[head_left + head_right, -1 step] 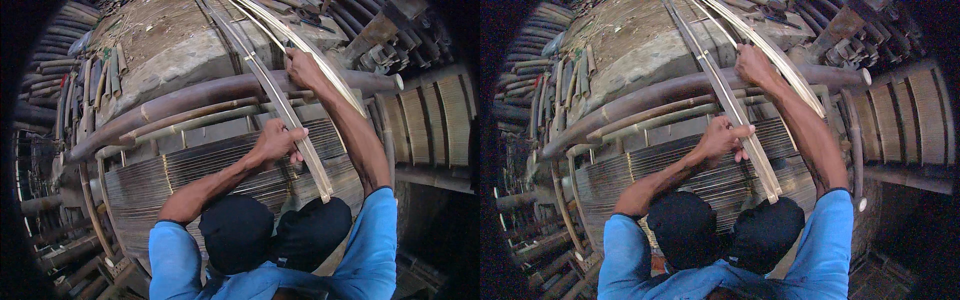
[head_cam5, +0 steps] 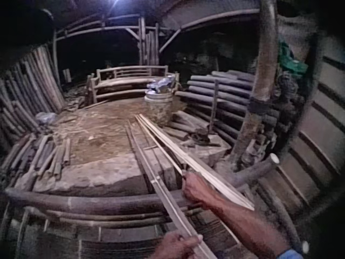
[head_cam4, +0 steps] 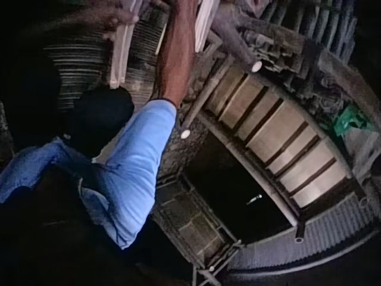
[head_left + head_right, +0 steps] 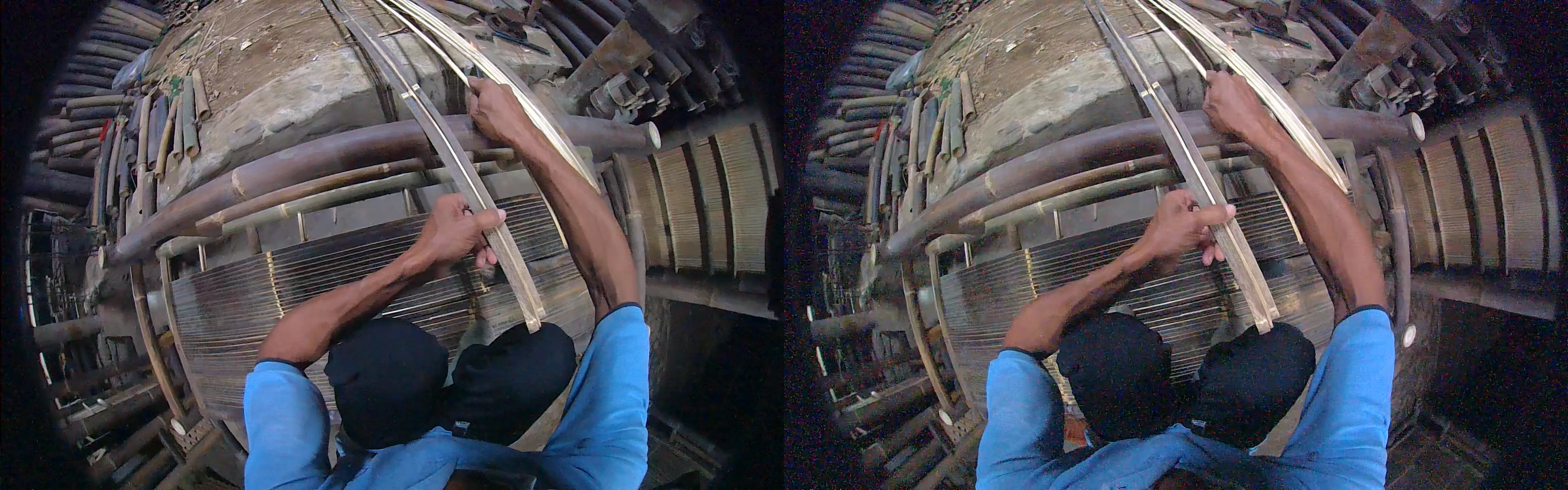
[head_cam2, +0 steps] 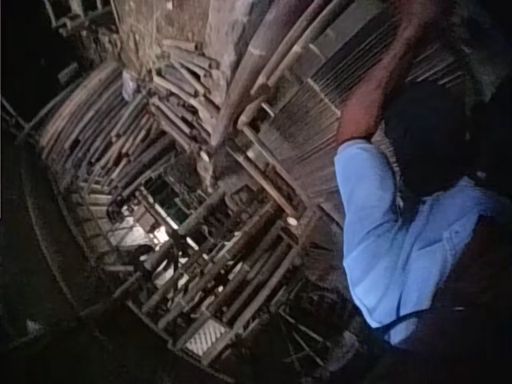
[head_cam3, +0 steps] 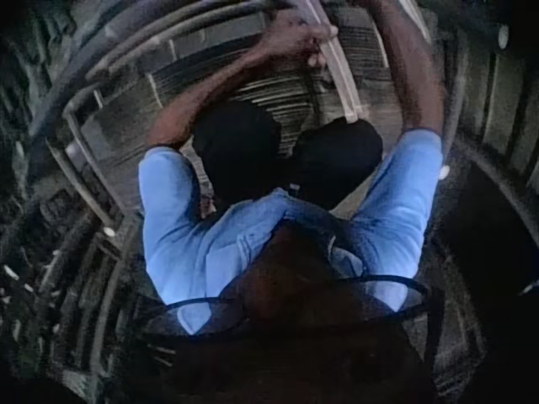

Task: The person weaves bamboo strips through a pre-constructed frame, using a knife to trim ends and a red cord to secure sections.

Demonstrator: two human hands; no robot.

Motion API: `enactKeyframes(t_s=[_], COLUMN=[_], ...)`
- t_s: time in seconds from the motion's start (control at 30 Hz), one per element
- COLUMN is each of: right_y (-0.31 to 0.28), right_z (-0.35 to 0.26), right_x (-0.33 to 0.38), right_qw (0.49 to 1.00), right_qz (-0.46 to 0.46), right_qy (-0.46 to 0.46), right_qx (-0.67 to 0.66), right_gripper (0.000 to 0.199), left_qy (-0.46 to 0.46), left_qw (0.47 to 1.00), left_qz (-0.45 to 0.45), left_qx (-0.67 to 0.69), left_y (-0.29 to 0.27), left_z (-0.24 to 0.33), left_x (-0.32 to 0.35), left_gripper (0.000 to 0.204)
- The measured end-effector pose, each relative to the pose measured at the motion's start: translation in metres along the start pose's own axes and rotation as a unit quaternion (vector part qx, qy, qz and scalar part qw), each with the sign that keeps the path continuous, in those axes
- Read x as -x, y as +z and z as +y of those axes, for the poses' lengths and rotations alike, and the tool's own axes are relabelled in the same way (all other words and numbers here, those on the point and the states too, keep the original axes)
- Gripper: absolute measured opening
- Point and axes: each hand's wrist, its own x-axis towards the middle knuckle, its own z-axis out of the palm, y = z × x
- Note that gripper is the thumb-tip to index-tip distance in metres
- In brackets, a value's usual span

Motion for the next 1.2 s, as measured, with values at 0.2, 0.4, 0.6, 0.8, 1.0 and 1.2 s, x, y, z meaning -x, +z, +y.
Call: enactKeyframes(t_s=[0.2, 0.4, 0.6, 0.8, 1.0, 1.2], right_y=[0.012, 0.003, -0.013, -0.023, -0.020, -0.024], right_z=[0.020, 0.022, -0.002, -0.045, -0.047, -0.064], right_x=[-0.011, -0.007, 0.009, 0.036, 0.048, 0.058], right_qw=[0.996, 0.984, 0.991, 0.988, 0.981, 0.976], right_qz=[0.010, -0.025, 0.025, -0.131, -0.164, -0.104], right_qy=[-0.021, -0.007, -0.047, 0.081, 0.071, 0.154], right_qx=[0.091, 0.176, 0.121, -0.024, -0.070, -0.114], right_gripper=[0.020, 0.033, 0.030, 0.047, 0.043, 0.039], left_qy=[0.000, 0.001, 0.012, 0.016, 0.022, 0.028], left_qw=[1.000, 1.000, 1.000, 1.000, 1.000, 0.998], left_qz=[-0.006, 0.019, -0.002, -0.009, -0.016, -0.028], left_qx=[-0.013, -0.002, 0.006, 0.021, 0.011, 0.041], left_y=[-0.002, 0.005, -0.001, 0.004, -0.001, -0.002], left_z=[0.000, 0.000, 0.001, 0.001, -0.002, -0.004], left_x=[-0.001, 0.002, 0.001, -0.002, 0.001, 0.002], left_gripper=[0.024, 0.024, 0.023, 0.023, 0.029, 0.031])
